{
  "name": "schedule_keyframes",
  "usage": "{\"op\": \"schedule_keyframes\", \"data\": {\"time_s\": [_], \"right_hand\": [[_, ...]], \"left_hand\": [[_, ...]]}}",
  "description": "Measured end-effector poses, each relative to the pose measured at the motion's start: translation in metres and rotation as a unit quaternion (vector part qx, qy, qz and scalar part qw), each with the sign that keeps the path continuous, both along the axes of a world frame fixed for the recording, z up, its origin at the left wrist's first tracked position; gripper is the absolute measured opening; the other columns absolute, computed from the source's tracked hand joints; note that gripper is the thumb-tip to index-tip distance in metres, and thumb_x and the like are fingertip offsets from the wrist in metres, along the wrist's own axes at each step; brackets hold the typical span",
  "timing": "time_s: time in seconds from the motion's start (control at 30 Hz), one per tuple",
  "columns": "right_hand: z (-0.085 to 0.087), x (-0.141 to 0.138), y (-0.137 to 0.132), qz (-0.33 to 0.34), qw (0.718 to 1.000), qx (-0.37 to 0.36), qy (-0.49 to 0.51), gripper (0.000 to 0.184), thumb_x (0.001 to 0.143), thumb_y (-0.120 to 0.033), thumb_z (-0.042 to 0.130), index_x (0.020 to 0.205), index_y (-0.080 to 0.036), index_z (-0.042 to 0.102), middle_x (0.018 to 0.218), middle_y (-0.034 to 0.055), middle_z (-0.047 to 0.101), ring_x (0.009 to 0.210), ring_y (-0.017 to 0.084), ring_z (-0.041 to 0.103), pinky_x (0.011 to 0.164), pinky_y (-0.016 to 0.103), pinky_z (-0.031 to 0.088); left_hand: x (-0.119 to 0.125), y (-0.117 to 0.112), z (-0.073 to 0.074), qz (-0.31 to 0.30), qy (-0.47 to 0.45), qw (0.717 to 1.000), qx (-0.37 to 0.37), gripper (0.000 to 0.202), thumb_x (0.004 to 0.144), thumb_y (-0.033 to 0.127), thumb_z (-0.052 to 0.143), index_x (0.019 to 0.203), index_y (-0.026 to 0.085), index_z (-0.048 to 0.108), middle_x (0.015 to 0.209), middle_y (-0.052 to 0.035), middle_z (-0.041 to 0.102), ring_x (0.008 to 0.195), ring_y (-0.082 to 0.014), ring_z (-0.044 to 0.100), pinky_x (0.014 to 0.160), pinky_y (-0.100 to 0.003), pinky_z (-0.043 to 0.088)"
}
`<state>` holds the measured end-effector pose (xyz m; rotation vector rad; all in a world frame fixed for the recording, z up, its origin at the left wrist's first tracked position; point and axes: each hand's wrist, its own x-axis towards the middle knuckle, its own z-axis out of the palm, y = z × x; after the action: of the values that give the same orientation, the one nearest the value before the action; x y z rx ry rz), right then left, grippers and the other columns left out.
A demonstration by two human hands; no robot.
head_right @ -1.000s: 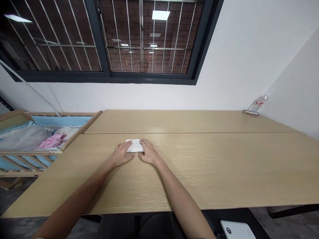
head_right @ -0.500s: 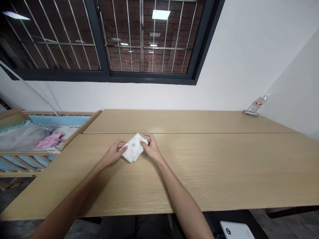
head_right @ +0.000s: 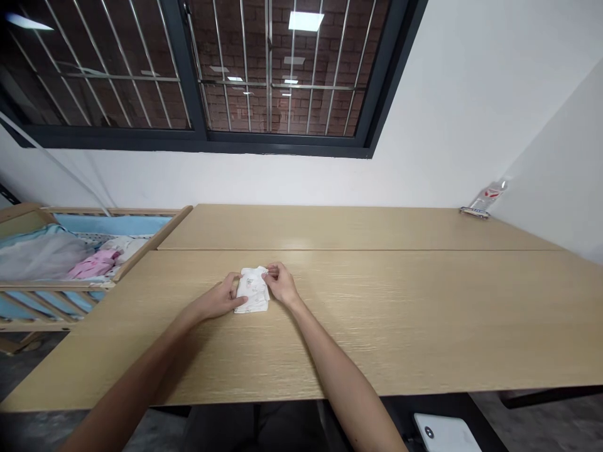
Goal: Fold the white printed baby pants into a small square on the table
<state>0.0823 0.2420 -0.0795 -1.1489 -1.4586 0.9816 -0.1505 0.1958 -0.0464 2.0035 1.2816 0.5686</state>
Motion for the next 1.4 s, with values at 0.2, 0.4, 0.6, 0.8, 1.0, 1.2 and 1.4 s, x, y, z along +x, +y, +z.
{"op": "schedule_keyframes", "data": {"time_s": [0.2,0.4,0.6,0.8,1.0,1.2,1.4], "right_hand": [[-0.002,-0.003,0.0,0.008,1.0,0.021,-0.018,0.028,0.082,-0.034,0.068,0.105,-0.019,0.059,0.104,0.0091,0.071,0.094,0.02,0.069,0.088,0.039,0.058],[0.029,0.001,-0.017,0.029,0.989,0.121,-0.082,0.031,0.096,-0.039,0.054,0.117,-0.02,0.065,0.119,0.0118,0.071,0.109,0.023,0.067,0.099,0.043,0.053],[0.066,-0.011,-0.055,0.207,0.924,0.222,-0.231,0.047,0.106,-0.044,0.037,0.146,-0.025,0.053,0.153,0.0058,0.051,0.147,0.023,0.039,0.124,0.047,0.027],[0.061,-0.034,-0.079,0.361,0.857,0.206,-0.304,0.049,0.107,-0.043,0.032,0.153,-0.03,0.042,0.16,-0.0009,0.04,0.15,0.019,0.034,0.125,0.04,0.025],[0.045,-0.02,-0.055,0.33,0.868,0.177,-0.327,0.046,0.105,-0.049,0.041,0.146,-0.034,0.052,0.155,-0.0033,0.047,0.15,0.021,0.034,0.127,0.043,0.022],[0.036,0.0,-0.01,0.28,0.873,0.166,-0.362,0.05,0.104,-0.05,0.041,0.153,-0.036,0.041,0.163,-0.0052,0.032,0.154,0.02,0.022,0.129,0.046,0.011],[0.022,0.003,0.013,0.232,0.887,0.179,-0.356,0.056,0.104,-0.054,0.038,0.153,-0.029,0.043,0.163,0.001,0.035,0.154,0.022,0.023,0.128,0.045,0.015]], "left_hand": [[0.004,-0.004,0.01,0.02,0.064,0.997,0.037,0.063,0.086,0.045,0.063,0.138,0.016,0.04,0.102,-0.0087,0.069,0.092,-0.0263,0.068,0.075,-0.034,0.051],[0.012,-0.038,0.02,0.117,0.186,0.959,0.179,0.047,0.098,0.048,0.042,0.13,0.015,0.049,0.114,-0.0182,0.068,0.106,-0.0342,0.066,0.088,-0.044,0.05],[0.069,-0.108,-0.014,0.143,0.167,0.921,0.322,0.069,0.099,0.052,0.04,0.152,0.01,0.033,0.15,-0.0242,0.047,0.14,-0.0394,0.043,0.109,-0.054,0.041],[0.095,-0.121,-0.035,0.162,0.192,0.927,0.279,0.056,0.096,0.045,0.046,0.142,0.014,0.056,0.138,-0.0214,0.061,0.136,-0.0419,0.047,0.111,-0.062,0.037],[0.088,-0.12,-0.033,0.162,0.192,0.925,0.284,0.054,0.099,0.046,0.042,0.142,0.015,0.055,0.142,-0.0211,0.057,0.136,-0.0392,0.048,0.105,-0.057,0.044],[0.088,-0.119,-0.036,0.166,0.204,0.918,0.298,0.058,0.1,0.046,0.04,0.146,0.012,0.048,0.151,-0.022,0.049,0.142,-0.0375,0.041,0.106,-0.054,0.044],[0.089,-0.119,-0.036,0.171,0.191,0.916,0.308,0.058,0.099,0.044,0.042,0.149,0.016,0.043,0.151,-0.0206,0.049,0.14,-0.0373,0.043,0.105,-0.053,0.043]]}}
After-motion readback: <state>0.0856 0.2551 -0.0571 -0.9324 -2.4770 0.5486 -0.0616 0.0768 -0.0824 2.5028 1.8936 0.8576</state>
